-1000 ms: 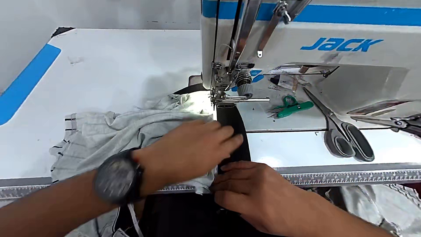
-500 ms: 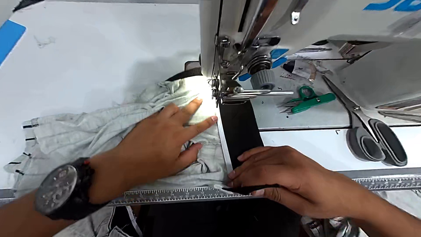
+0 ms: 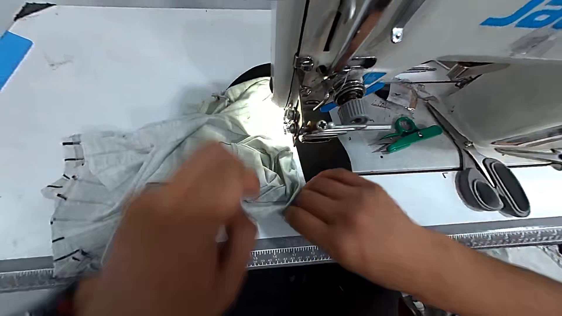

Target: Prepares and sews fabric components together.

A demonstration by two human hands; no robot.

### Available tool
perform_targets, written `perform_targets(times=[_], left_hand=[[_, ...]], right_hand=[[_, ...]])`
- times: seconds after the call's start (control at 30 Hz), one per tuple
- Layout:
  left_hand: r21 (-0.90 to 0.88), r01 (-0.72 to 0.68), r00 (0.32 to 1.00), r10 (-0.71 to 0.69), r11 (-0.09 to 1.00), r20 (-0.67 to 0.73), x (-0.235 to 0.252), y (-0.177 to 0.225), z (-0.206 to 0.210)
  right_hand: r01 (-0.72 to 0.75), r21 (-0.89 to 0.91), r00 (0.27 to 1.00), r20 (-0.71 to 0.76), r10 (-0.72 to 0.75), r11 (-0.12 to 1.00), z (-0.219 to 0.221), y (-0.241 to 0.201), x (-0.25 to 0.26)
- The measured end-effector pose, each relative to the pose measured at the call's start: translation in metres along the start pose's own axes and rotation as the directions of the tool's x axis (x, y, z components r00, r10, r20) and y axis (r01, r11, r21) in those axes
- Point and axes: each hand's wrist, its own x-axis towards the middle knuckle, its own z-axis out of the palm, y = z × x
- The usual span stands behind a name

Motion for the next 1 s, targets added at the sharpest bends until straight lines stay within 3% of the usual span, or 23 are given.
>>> perform_targets(times=[0.07,0.17,0.37,0.43,0.5,0.53,0.6,0.7,0.77,0.83,0.87,0.93,0.97,1.0], left_hand=[[-0.035,0.074,0.996,-0.072,0.997,0.058,-0.029,0.022,0.02],[0.042,0.039,0.999,-0.039,0.998,0.015,-0.025,0.002,0.053],[-0.184,-0.335,0.936,0.348,0.924,0.046,0.009,-0.041,0.037],[-0.159,-0.405,0.905,0.42,0.9,0.073,0.007,-0.043,0.028],[-0.01,-0.446,0.891,0.445,0.895,0.09,0.004,-0.037,0.02],[0.055,-0.409,0.908,0.399,0.911,0.127,0.002,-0.032,0.014],[0.092,-0.173,0.955,0.145,0.981,0.257,-0.007,-0.021,0.001],[0.058,0.222,0.911,-0.228,0.973,0.344,-0.001,-0.029,-0.021],[0.201,0.326,0.897,-0.369,0.924,0.244,0.01,-0.033,-0.025],[0.464,0.34,0.902,-0.424,0.818,0.085,0.02,-0.014,-0.025],[0.523,0.287,0.926,-0.372,0.803,0.064,0.023,-0.002,-0.026],[0.429,-0.036,0.99,-0.025,0.903,0.136,0.027,0.012,-0.026],[0.305,-0.253,0.962,0.205,0.918,0.181,0.033,0.009,-0.02],[0.163,-0.436,0.89,0.398,0.885,0.22,0.043,-0.001,-0.009]], right_hand=[[-0.031,-0.02,0.998,-0.048,0.03,0.999,0.003,-0.011,-0.002],[-0.129,0.11,0.977,-0.158,0.145,0.986,0.01,-0.019,-0.006],[-0.221,0.022,0.886,-0.413,0.21,0.975,0.034,-0.034,-0.01],[-0.25,-0.039,0.871,-0.445,0.207,0.967,0.032,-0.038,-0.01],[-0.256,-0.057,0.884,-0.417,0.21,0.965,0.031,-0.04,-0.01],[-0.237,-0.058,0.897,-0.397,0.195,0.97,0.032,-0.04,-0.011],[-0.15,-0.073,0.931,-0.347,0.116,0.986,0.033,-0.036,-0.014],[-0.02,-0.144,0.963,-0.267,-0.02,0.989,0.033,-0.031,-0.015],[0.013,-0.164,0.968,-0.244,-0.054,0.986,0.031,-0.027,-0.013],[0.017,-0.135,0.975,-0.219,-0.047,0.991,0.03,-0.022,-0.014],[0.01,-0.108,0.978,-0.206,-0.033,0.994,0.028,-0.02,-0.016],[0.015,-0.079,0.983,-0.179,-0.029,0.997,0.026,-0.018,-0.018],[0.027,-0.082,0.983,-0.18,-0.041,0.996,0.026,-0.017,-0.018],[0.038,-0.099,0.98,-0.193,-0.056,0.994,0.028,-0.018,-0.018]])
